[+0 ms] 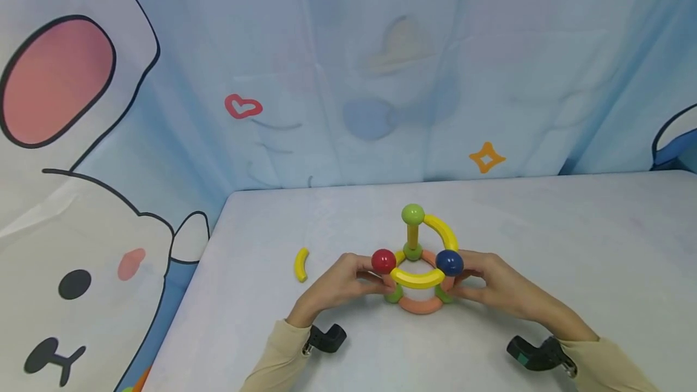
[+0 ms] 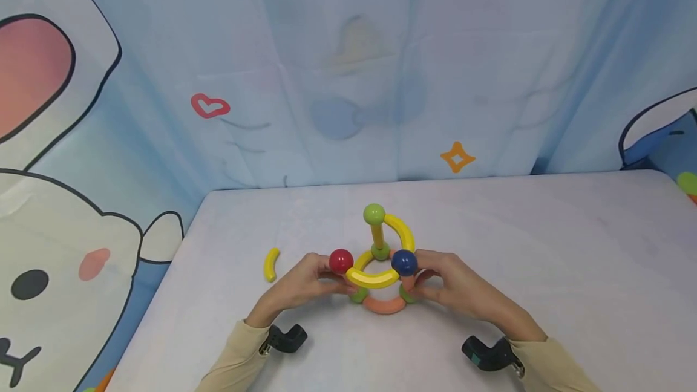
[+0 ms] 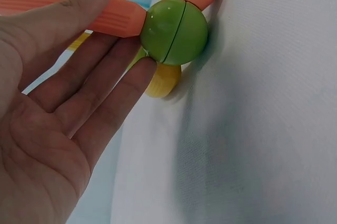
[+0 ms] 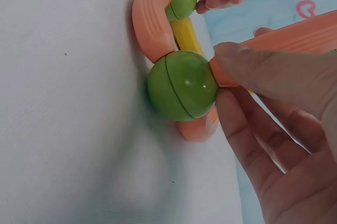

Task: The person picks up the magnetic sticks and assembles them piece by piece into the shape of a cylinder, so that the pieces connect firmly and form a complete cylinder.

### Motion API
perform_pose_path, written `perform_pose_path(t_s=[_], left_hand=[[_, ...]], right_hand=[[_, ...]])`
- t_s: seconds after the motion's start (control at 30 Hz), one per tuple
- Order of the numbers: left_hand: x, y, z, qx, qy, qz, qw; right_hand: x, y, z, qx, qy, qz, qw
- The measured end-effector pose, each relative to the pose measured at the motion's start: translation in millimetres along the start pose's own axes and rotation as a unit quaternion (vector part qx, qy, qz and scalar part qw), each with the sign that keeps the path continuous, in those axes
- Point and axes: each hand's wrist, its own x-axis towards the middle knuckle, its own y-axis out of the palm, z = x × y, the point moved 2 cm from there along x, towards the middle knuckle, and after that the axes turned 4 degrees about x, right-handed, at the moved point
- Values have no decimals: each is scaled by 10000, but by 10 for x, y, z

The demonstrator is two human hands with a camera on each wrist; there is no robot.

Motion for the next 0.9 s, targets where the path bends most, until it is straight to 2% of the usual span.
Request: perform_pose_path(t_s=[0.27, 0.4, 0.53, 0.73, 0.9], left_hand=[[12, 6, -10, 26, 251, 74, 9997], [12, 8, -18, 60, 236, 73, 9997], [11, 10, -33, 75, 164, 34, 9998], [-46, -42, -41, 394, 69, -129, 9991], [-208, -216, -7, 752, -82, -458, 9961]], right_hand=[[-22, 19, -13, 239, -126, -173, 9995], [-32, 31, -21, 227, -222, -259, 9992], [-46, -17, -7, -32, -197, -335, 9992], [-46, -311, 88, -777, 206, -582, 9951], [100, -614, 285, -1175, 381, -849, 9887]])
